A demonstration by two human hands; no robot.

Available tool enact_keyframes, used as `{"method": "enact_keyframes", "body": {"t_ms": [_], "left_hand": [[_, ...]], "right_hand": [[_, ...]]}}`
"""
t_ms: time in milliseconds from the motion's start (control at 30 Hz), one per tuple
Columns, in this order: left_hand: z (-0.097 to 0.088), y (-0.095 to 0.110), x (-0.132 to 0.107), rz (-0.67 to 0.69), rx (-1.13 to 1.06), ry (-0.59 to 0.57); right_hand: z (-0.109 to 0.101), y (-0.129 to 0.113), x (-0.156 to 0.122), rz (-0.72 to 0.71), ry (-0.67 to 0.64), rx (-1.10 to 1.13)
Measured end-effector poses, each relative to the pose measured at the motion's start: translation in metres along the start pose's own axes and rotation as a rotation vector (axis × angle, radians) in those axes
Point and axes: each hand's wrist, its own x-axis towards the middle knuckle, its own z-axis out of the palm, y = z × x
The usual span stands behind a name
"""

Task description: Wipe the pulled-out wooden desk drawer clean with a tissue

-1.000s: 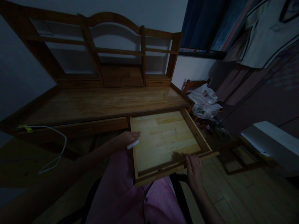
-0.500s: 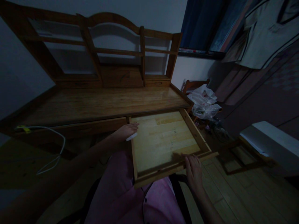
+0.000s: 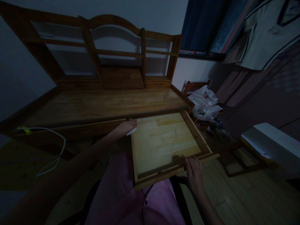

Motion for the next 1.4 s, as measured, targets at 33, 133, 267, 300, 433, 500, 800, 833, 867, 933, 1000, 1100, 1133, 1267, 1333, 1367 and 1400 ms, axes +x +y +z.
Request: {"method": "enact_keyframes", "body": {"t_ms": [33, 133, 267, 300, 433, 500, 800, 833, 867, 933, 1000, 1100, 1133, 1267, 1333, 1367, 1400], "left_hand": [[-0.001, 0.001, 0.001, -0.011, 0.006, 0.001], [0.0, 0.006, 0.001, -0.031, 0.004, 0.002], [0.006, 0.015, -0.003, 0.006, -0.005, -0.013], [0.008, 0.018, -0.005, 0.017, 0.0, -0.015], [0.015, 0.034, -0.013, 0.073, 0.018, -0.014], [0.016, 0.042, -0.017, 0.079, 0.021, -0.013], [0.01, 0.055, -0.022, 0.03, -0.008, -0.024], [0.01, 0.055, -0.021, 0.03, -0.014, -0.025], [0.01, 0.056, -0.021, 0.031, -0.022, -0.025], [0.01, 0.057, -0.02, 0.038, -0.024, -0.03], [0.008, 0.059, -0.019, 0.052, 0.002, -0.043], [0.003, 0.062, -0.019, 0.065, 0.047, -0.052], [0.001, 0.062, -0.019, 0.066, 0.052, -0.049], [-0.004, 0.063, -0.019, 0.063, 0.032, -0.042], [-0.005, 0.062, -0.019, 0.076, 0.029, -0.046], [-0.004, 0.061, -0.019, 0.084, 0.036, -0.051], [-0.004, 0.059, -0.018, 0.087, 0.047, -0.057]], "right_hand": [[0.0, 0.0, -0.001, -0.005, 0.004, -0.002], [0.001, 0.002, -0.002, -0.021, 0.023, -0.003], [0.001, 0.002, -0.002, -0.01, 0.012, 0.003], [0.001, 0.003, -0.002, -0.009, 0.008, 0.005], [0.002, 0.004, -0.001, -0.01, 0.007, 0.005], [0.002, 0.004, -0.001, -0.01, 0.014, 0.008], [0.0, 0.0, 0.0, -0.02, 0.019, -0.004], [0.0, 0.0, 0.0, -0.024, 0.018, -0.008], [0.0, 0.0, 0.0, -0.027, 0.017, -0.014], [0.0, 0.001, 0.0, -0.032, 0.024, -0.026], [0.0, 0.002, 0.0, -0.05, 0.042, -0.044], [0.0, 0.001, 0.001, -0.102, 0.068, -0.068], [-0.001, 0.0, 0.002, -0.118, 0.074, -0.071], [-0.002, -0.002, 0.002, -0.106, 0.064, -0.059], [-0.002, -0.002, 0.001, -0.084, 0.046, -0.053], [-0.002, -0.002, 0.001, -0.073, 0.036, -0.05], [-0.001, -0.001, 0.0, -0.064, 0.028, -0.047]]}}
